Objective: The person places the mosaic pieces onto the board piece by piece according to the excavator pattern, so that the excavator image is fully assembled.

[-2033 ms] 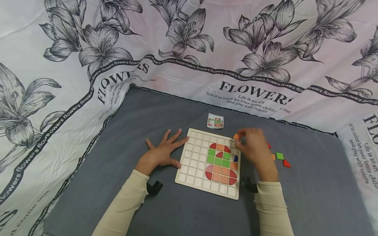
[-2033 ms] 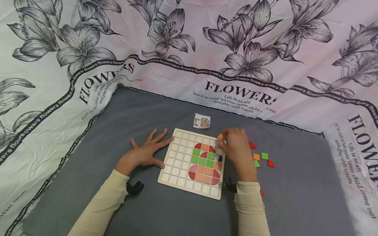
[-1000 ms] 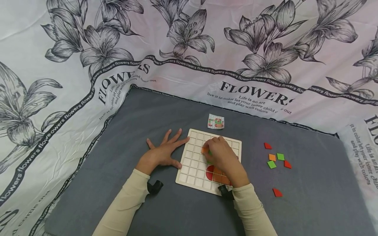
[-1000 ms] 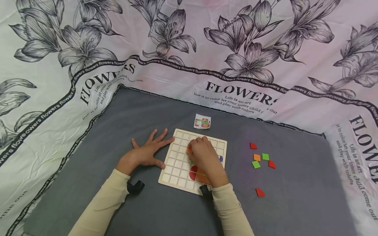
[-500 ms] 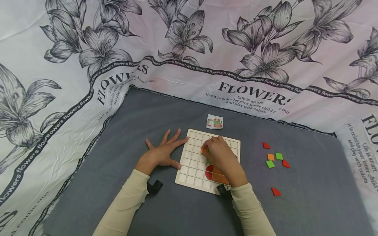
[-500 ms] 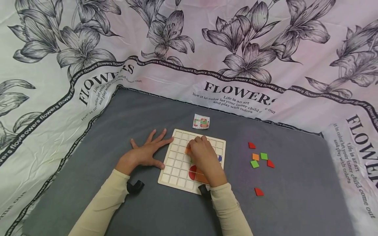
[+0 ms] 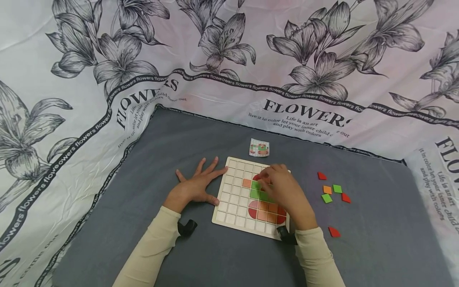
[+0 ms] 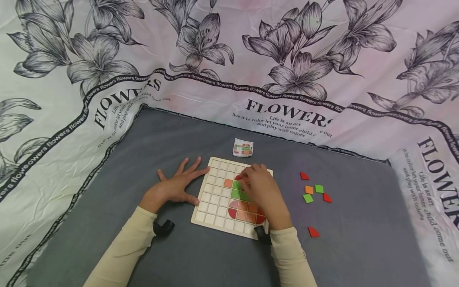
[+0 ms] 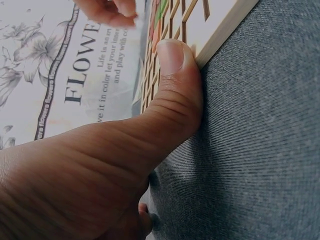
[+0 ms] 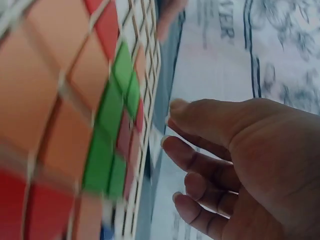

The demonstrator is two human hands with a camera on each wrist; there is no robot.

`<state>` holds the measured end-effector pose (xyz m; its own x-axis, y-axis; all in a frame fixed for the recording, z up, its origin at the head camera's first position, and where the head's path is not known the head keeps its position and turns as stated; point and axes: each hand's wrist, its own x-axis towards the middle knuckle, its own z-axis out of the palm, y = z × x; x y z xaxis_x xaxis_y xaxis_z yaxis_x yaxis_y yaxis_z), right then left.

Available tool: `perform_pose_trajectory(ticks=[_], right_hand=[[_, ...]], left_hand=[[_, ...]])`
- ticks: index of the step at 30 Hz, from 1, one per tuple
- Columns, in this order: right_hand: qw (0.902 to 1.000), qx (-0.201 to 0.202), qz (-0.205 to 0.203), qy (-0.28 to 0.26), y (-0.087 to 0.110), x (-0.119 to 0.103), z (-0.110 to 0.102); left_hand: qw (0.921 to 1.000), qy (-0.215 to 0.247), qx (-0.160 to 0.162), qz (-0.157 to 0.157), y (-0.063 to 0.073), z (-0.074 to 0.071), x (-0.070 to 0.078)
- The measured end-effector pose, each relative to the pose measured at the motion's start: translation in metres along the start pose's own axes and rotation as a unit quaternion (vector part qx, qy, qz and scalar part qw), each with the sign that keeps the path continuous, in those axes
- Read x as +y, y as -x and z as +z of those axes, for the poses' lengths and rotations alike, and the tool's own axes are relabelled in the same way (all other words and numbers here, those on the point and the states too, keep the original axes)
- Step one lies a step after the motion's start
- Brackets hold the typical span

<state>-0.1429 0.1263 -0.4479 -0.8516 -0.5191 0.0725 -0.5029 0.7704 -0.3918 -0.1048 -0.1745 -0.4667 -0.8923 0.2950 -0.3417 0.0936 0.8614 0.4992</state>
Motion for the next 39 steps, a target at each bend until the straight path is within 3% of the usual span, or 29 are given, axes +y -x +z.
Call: perform_pose_trajectory(ticks=[6,13,22,33,39], right_hand=[[0.9954,0.035,0.088,0.009,0.029,0.028,-0.025],[0.9861,0.078,0.146,0.015,0.062,0.054,-0.049],[0.9693,0.037,0.240,0.035,0.095,0.084,-0.059],[0.9603,0.016,0.275,0.046,0.108,0.097,-0.051],[0.9621,0.010,0.269,0.041,0.107,0.102,-0.048]], left_hand=[[1.0000,0.007,-0.001,-0.001,0.001,0.001,-0.001],[1.0000,0.005,0.001,-0.006,0.002,0.000,-0.001],[1.0000,0.007,-0.001,-0.005,0.002,-0.001,-0.002],[1.0000,0.006,0.002,-0.001,0.001,-0.001,-0.002],[1.0000,0.004,-0.001,0.000,0.001,-0.001,-0.001]])
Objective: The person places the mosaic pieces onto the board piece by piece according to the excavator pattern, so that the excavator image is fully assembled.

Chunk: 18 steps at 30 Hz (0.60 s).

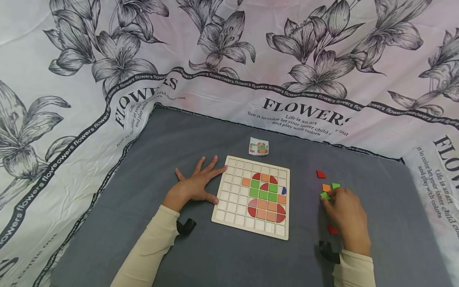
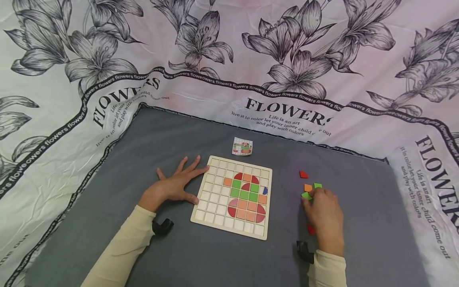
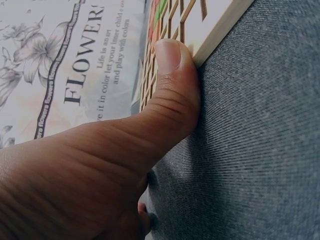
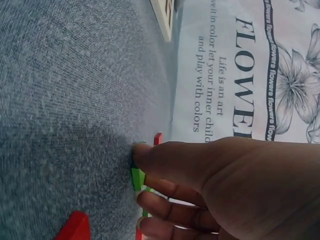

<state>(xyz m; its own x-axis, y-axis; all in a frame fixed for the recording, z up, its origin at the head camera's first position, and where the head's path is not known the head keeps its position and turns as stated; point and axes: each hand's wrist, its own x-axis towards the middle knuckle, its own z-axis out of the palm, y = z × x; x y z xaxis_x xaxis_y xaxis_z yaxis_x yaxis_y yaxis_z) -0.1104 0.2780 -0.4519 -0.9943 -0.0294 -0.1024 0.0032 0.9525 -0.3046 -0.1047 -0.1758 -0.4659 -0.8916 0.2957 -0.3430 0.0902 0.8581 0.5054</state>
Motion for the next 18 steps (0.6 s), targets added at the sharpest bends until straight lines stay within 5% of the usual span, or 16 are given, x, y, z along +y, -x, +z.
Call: perform_pose_trajectory(ticks=[18], right_hand=[[0.9878,-0.069,-0.129,-0.054,-0.029,-0.043,0.007]], left_hand=[[0.9999,0.014,-0.003,0.005,-0.003,0.004,-0.008]])
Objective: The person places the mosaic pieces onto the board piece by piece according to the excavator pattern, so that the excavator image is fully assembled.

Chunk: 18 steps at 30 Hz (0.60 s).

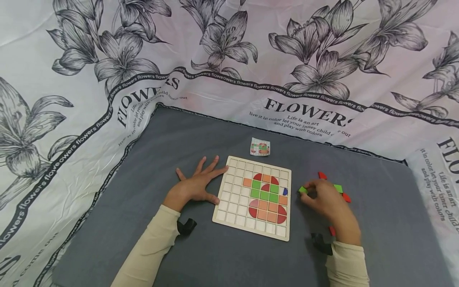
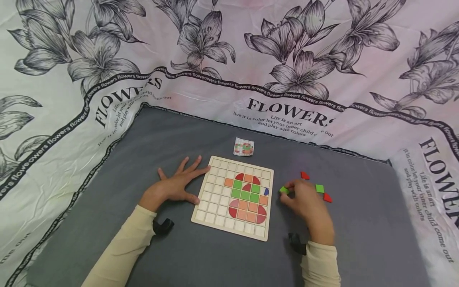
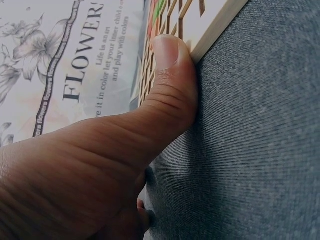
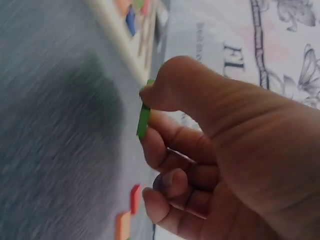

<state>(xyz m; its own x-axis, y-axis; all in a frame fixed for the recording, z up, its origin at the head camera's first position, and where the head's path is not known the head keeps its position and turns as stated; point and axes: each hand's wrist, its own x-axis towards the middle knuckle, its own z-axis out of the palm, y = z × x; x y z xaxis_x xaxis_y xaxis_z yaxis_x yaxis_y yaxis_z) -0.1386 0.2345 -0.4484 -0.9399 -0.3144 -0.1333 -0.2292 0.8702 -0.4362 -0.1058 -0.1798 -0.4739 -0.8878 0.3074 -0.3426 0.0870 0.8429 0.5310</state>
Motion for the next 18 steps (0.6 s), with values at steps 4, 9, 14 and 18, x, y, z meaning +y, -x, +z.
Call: perform_pose_trajectory(ticks=[4,9,14,18], right_hand=[[0.9990,0.018,-0.039,0.008,-0.006,-0.022,-0.003],[0.9962,0.030,-0.082,0.006,-0.018,-0.055,0.006],[0.9912,0.041,-0.126,0.002,-0.032,-0.087,0.026],[0.9883,0.043,-0.145,0.017,-0.039,-0.111,0.042]], left_hand=[[1.0000,-0.002,-0.006,-0.006,0.000,-0.002,0.001],[1.0000,0.004,-0.006,-0.006,0.000,-0.001,-0.002],[1.0000,-0.002,-0.004,0.003,0.000,-0.003,-0.002],[0.9999,-0.004,-0.006,0.009,0.000,-0.004,0.000]])
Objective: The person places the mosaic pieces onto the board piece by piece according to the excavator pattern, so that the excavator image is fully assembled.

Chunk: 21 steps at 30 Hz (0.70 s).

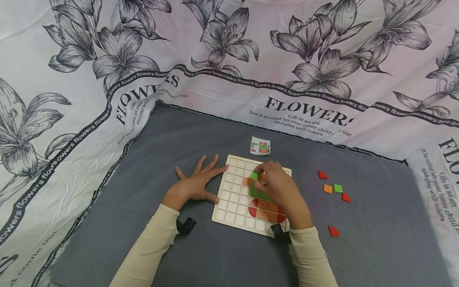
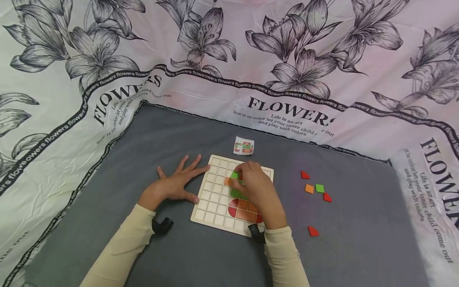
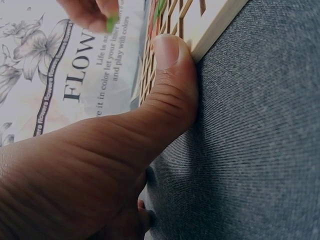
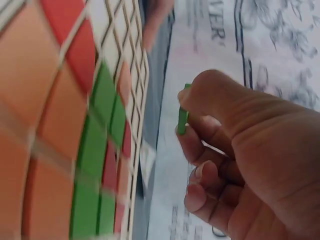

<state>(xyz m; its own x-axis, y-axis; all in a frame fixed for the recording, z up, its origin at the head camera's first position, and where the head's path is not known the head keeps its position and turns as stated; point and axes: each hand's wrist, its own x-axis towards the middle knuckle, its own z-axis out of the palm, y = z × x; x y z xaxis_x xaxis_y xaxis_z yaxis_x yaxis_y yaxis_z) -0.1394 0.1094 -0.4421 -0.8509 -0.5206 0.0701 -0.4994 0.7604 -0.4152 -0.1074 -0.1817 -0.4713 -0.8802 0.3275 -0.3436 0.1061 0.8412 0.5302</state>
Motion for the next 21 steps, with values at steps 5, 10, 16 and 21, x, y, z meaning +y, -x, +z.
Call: perform_pose_trajectory(ticks=[5,10,16,21], right_hand=[[0.9997,-0.012,-0.008,0.020,-0.012,-0.018,0.014],[0.9991,-0.023,-0.008,0.036,-0.020,-0.026,0.024],[0.9981,-0.033,-0.001,0.052,-0.027,-0.030,0.032],[0.9975,-0.040,0.000,0.059,-0.030,-0.034,0.035]], left_hand=[[1.0000,0.000,0.000,0.002,0.000,-0.001,0.002],[1.0000,-0.006,0.002,-0.002,-0.001,-0.001,0.003],[1.0000,-0.007,0.002,-0.005,-0.001,0.000,0.003],[1.0000,-0.006,0.001,-0.006,0.000,-0.001,0.003]])
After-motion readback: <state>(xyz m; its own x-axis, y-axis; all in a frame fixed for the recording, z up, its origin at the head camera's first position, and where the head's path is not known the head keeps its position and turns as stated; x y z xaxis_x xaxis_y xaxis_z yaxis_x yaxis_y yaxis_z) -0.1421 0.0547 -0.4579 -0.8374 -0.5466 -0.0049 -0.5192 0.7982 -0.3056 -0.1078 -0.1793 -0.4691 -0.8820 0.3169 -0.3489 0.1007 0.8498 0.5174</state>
